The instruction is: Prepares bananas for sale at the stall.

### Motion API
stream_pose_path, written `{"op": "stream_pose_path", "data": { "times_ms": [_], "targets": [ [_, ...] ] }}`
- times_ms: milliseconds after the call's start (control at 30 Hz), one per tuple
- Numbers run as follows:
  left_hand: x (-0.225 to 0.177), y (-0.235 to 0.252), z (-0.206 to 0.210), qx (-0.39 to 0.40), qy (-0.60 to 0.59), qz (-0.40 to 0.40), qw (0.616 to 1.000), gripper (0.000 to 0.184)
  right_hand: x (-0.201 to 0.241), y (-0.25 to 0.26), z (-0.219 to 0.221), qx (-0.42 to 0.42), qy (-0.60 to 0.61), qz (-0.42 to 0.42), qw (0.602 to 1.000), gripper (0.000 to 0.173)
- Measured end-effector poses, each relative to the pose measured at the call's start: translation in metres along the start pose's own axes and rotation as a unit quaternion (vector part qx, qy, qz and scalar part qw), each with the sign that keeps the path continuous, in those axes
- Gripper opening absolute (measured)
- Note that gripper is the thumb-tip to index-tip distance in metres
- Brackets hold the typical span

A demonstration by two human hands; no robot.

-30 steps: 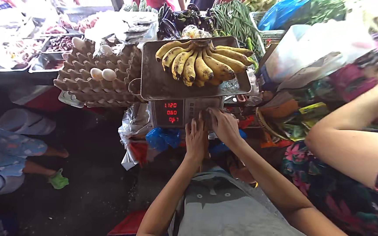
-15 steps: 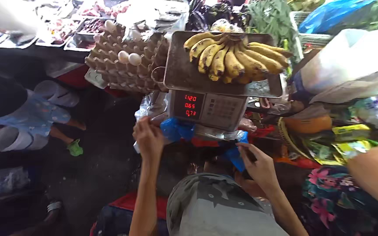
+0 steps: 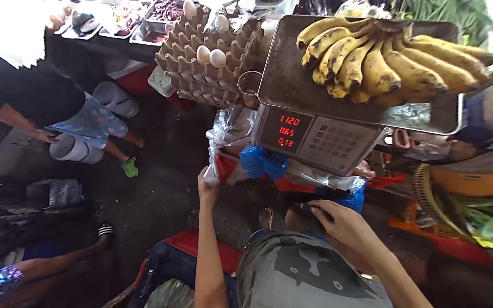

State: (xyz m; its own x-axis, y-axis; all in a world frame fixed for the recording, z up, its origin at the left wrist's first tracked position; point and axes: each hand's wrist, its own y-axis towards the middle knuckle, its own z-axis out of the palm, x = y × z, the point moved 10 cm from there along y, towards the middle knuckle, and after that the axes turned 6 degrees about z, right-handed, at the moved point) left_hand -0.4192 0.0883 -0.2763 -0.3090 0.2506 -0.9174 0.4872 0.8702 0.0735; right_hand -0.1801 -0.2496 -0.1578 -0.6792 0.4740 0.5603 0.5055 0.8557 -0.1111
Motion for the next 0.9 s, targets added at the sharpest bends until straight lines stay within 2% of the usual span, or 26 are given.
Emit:
{"op": "stream_pose_path", "data": {
  "times_ms": [33, 67, 133, 200, 267, 333, 433, 500, 567, 633, 667, 733, 800, 833, 867, 900],
  "targets": [
    [0.003, -0.006, 0.007, 0.021, 0.001, -0.008, 1.000, 0.052, 0.003, 0.002, 0.002, 0.008, 0.003, -0.002, 1.000, 0.034],
    [0.000, -0.011, 0.009, 0.002, 0.019, -0.001, 1.000, 0.038, 0.005, 0.003, 0.004, 0.015, 0.007, -0.004, 1.000, 0.033],
    [-0.013, -0.015, 0.006, -0.082, 0.064, 0.036, 0.994, 0.018, 0.009, 0.005, 0.012, 0.030, 0.015, -0.008, 0.999, 0.033],
    [-0.021, -0.015, 0.008, -0.114, 0.062, 0.041, 0.991, 0.015, 0.014, 0.007, 0.022, 0.048, 0.017, -0.016, 0.999, 0.032],
    [-0.028, -0.013, 0.013, -0.116, 0.032, 0.035, 0.992, 0.019, 0.021, 0.009, 0.029, 0.068, 0.024, -0.029, 0.997, 0.032],
    [-0.031, -0.015, 0.015, -0.130, -0.007, 0.024, 0.991, 0.023, 0.040, 0.022, 0.023, 0.044, 0.027, -0.067, 0.996, 0.029],
    [-0.029, -0.019, 0.015, -0.148, -0.004, -0.031, 0.988, 0.029, 0.115, 0.068, -0.013, -0.086, 0.006, -0.175, 0.981, 0.023],
    [-0.027, -0.023, 0.017, -0.139, 0.012, -0.071, 0.988, 0.029, 0.166, 0.115, -0.018, -0.151, -0.024, -0.225, 0.962, 0.021],
    [-0.029, -0.028, 0.010, -0.155, 0.021, -0.081, 0.984, 0.040, 0.193, 0.171, 0.007, -0.147, -0.114, -0.228, 0.956, 0.023],
    [-0.045, -0.039, -0.012, -0.216, 0.048, -0.082, 0.972, 0.063, 0.199, 0.215, 0.035, -0.083, -0.209, -0.176, 0.958, 0.023],
    [-0.061, -0.045, -0.027, -0.257, 0.074, -0.075, 0.961, 0.071, 0.201, 0.226, 0.039, -0.081, -0.214, -0.165, 0.959, 0.018],
    [-0.102, -0.050, -0.049, -0.312, 0.095, -0.031, 0.945, 0.069, 0.207, 0.224, 0.016, -0.163, -0.138, -0.184, 0.959, 0.012],
    [-0.140, -0.041, -0.050, -0.291, 0.012, 0.014, 0.956, 0.045, 0.207, 0.211, -0.012, -0.212, -0.039, -0.175, 0.961, 0.019],
    [-0.152, -0.031, -0.042, -0.252, -0.071, 0.009, 0.965, 0.033, 0.208, 0.204, -0.019, -0.209, -0.006, -0.175, 0.962, 0.021],
    [-0.159, -0.018, -0.028, -0.190, -0.172, -0.019, 0.966, 0.033, 0.209, 0.196, -0.020, -0.191, 0.011, -0.190, 0.963, 0.023],
    [-0.164, -0.008, -0.011, -0.121, -0.256, -0.057, 0.957, 0.044, 0.211, 0.187, -0.015, -0.164, 0.015, -0.215, 0.963, 0.025]
  ]
}}
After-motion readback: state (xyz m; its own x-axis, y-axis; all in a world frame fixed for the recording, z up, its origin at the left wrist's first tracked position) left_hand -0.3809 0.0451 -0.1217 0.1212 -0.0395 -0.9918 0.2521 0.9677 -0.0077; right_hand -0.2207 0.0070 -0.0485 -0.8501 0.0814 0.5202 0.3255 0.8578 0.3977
